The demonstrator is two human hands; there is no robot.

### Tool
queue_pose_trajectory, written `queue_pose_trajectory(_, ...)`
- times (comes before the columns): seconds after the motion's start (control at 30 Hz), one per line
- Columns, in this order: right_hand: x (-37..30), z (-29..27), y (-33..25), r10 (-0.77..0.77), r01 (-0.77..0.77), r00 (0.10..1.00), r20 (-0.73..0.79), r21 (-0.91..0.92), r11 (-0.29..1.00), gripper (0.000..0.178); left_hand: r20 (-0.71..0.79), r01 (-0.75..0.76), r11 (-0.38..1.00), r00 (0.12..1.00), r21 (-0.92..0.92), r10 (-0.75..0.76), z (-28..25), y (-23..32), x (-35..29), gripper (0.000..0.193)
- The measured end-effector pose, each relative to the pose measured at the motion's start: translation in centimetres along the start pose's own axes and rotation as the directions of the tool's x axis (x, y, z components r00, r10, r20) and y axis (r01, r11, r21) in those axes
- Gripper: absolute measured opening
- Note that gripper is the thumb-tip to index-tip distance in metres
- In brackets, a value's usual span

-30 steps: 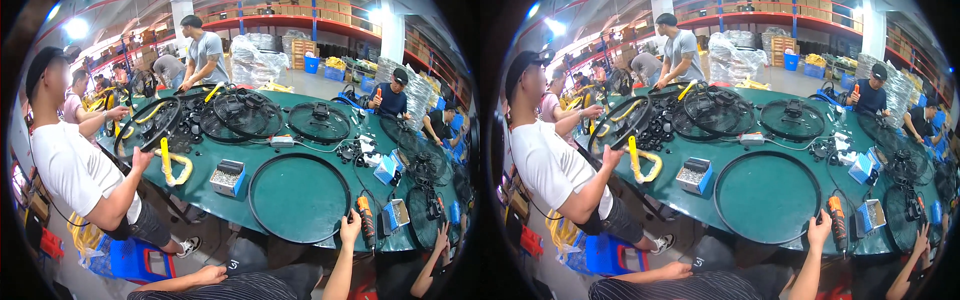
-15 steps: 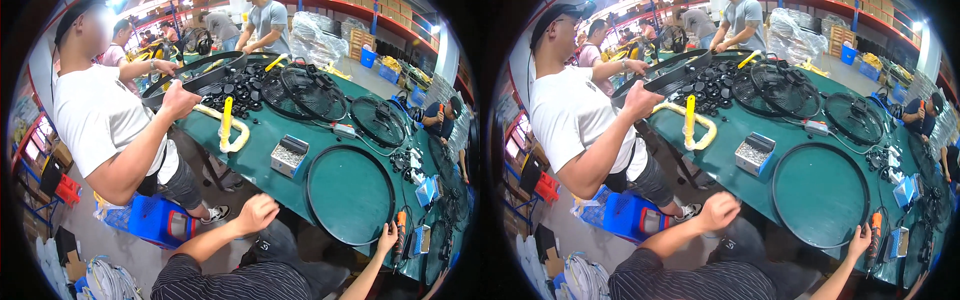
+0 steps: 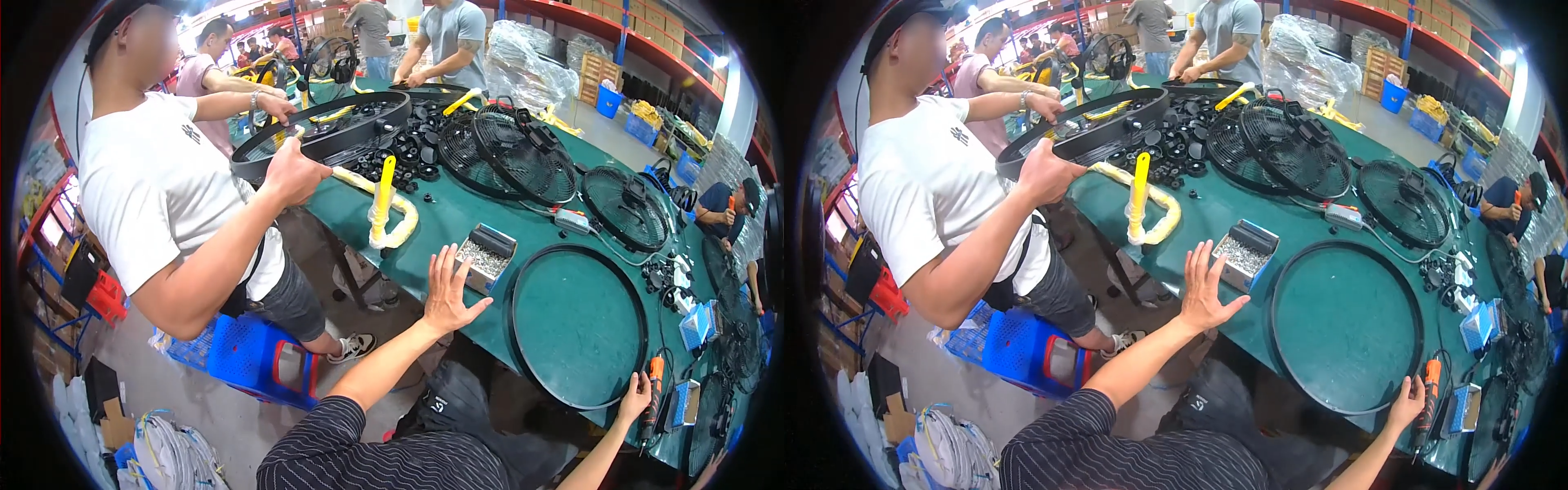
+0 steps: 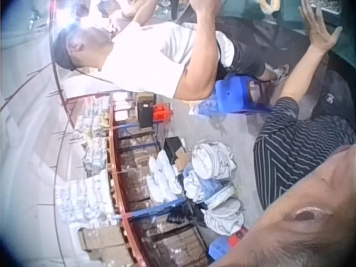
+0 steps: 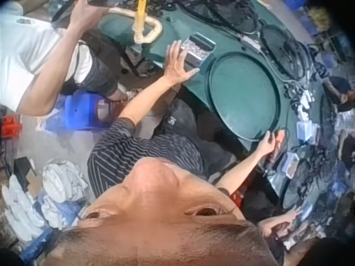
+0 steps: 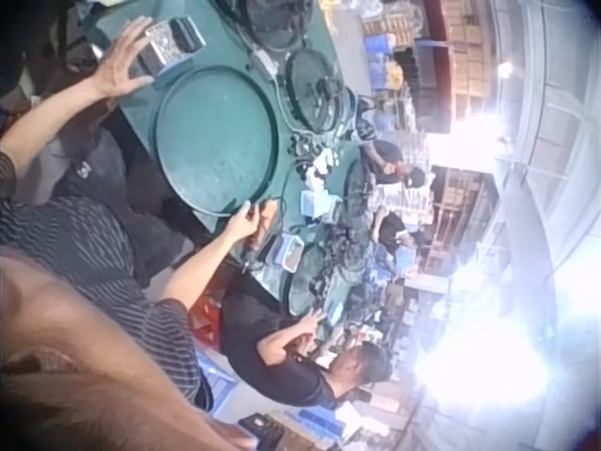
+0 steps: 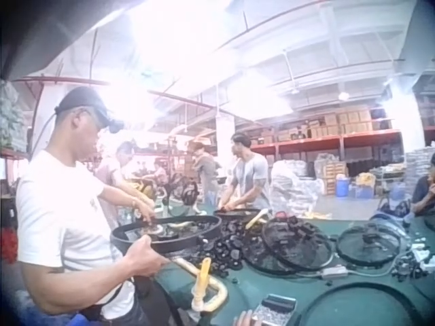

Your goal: Assembling the outer grilles and components of industrial fans.

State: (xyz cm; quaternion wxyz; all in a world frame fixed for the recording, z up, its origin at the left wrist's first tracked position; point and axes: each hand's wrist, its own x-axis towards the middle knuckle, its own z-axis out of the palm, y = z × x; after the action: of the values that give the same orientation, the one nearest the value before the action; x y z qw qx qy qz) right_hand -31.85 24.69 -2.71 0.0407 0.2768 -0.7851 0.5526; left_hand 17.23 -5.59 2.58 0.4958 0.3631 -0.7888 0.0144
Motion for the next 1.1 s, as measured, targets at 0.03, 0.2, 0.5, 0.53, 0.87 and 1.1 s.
queue_pose_trajectory(0.03, 0.0, 0.1, 0.0, -0.001, 0.001, 1.0, -0.004, -0.003, 1.0, 0.043, -0.003, -0.009, 1.0, 1.0, 0.001, 0.009, 0.1, -0.1, -0.1, 0.102)
queue_pose_trajectory(0.2, 0.3, -0.1, 0.4, 0.041, -0.041, 0.999, 0.028, -0.006, 0.999, 0.043, -0.005, -0.011, 1.0, 1.0, 0.0, 0.011, 0.2, -0.2, 0.1, 0.101)
queue_pose_trajectory(0.5, 0.7, 0.1, 1.7, 0.005, -0.007, 0.999, 0.039, 0.054, 0.999, 0.044, 0.012, -0.007, 1.0, 1.0, 0.011, 0.007, 0.2, 0.4, 0.3, 0.094)
queue_pose_trajectory(0.53, 0.8, 0.1, 2.0, 0.013, -0.015, 0.999, 0.048, 0.048, 0.999, 0.045, 0.023, 0.001, 1.0, 1.0, 0.02, -0.002, 0.3, 0.4, 0.3, 0.094)
queue_pose_trajectory(0.87, 1.6, -0.3, 1.9, -0.14, 0.147, 0.986, 0.093, -0.073, 0.986, 0.038, 0.061, 0.015, 0.998, 0.998, 0.053, -0.018, 0.4, 0.7, 0.3, 0.093)
queue_pose_trajectory(1.1, -0.8, -0.6, -2.4, -0.199, 0.199, 0.98, -0.004, -0.049, 0.979, 0.032, 0.117, 0.043, 0.998, 0.992, 0.041, -0.047, 0.1, 1.0, 0.6, 0.095)
